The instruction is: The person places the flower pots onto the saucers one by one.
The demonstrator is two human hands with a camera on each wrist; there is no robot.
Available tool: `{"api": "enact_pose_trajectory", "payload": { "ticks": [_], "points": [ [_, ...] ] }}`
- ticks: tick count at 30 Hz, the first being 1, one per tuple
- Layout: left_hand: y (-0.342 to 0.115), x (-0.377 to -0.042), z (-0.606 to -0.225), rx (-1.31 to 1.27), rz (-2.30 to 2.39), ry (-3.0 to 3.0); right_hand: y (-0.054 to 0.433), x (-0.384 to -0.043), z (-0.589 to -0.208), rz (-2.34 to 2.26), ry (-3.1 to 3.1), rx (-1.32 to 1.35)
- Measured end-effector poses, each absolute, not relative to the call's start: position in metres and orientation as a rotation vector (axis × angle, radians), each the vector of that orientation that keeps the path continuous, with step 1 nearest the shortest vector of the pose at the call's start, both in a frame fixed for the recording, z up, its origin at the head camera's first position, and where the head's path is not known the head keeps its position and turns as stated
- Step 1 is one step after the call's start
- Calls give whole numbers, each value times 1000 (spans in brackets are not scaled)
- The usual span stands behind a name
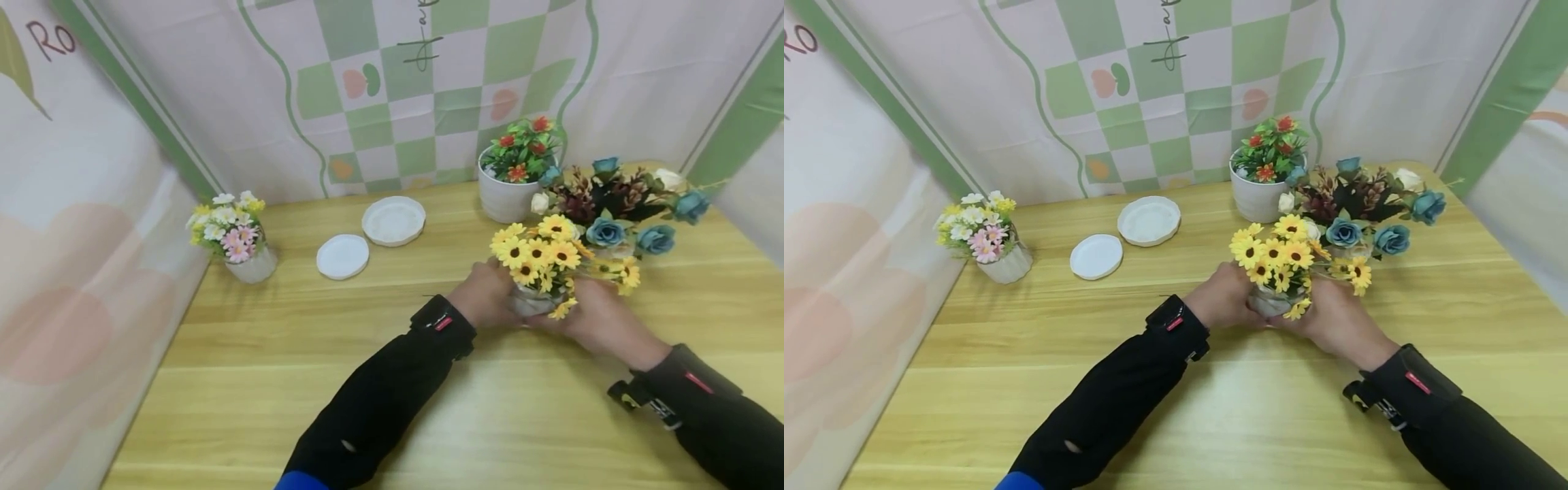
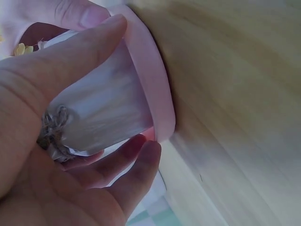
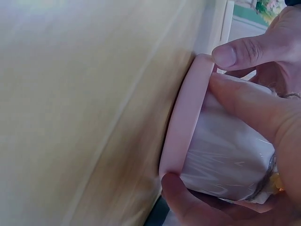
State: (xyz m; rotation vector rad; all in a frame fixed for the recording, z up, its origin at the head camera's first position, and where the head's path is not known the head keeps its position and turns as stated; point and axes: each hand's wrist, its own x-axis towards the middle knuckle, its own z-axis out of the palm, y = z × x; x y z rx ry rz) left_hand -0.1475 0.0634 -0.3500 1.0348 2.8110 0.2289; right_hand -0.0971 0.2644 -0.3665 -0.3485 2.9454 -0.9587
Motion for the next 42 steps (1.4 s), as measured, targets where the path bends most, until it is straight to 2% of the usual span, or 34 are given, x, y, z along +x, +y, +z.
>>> {"api": "enact_pose_trajectory", "payload": {
  "ticks": [16,42],
  "points": [
    [95,-154,-344,946,249,2812,289,-100,-366,-973,3024,-362],
    [125,-173,-345,850,304,2839,308,-114,-362,-921,3026,-236]
  ]
}}
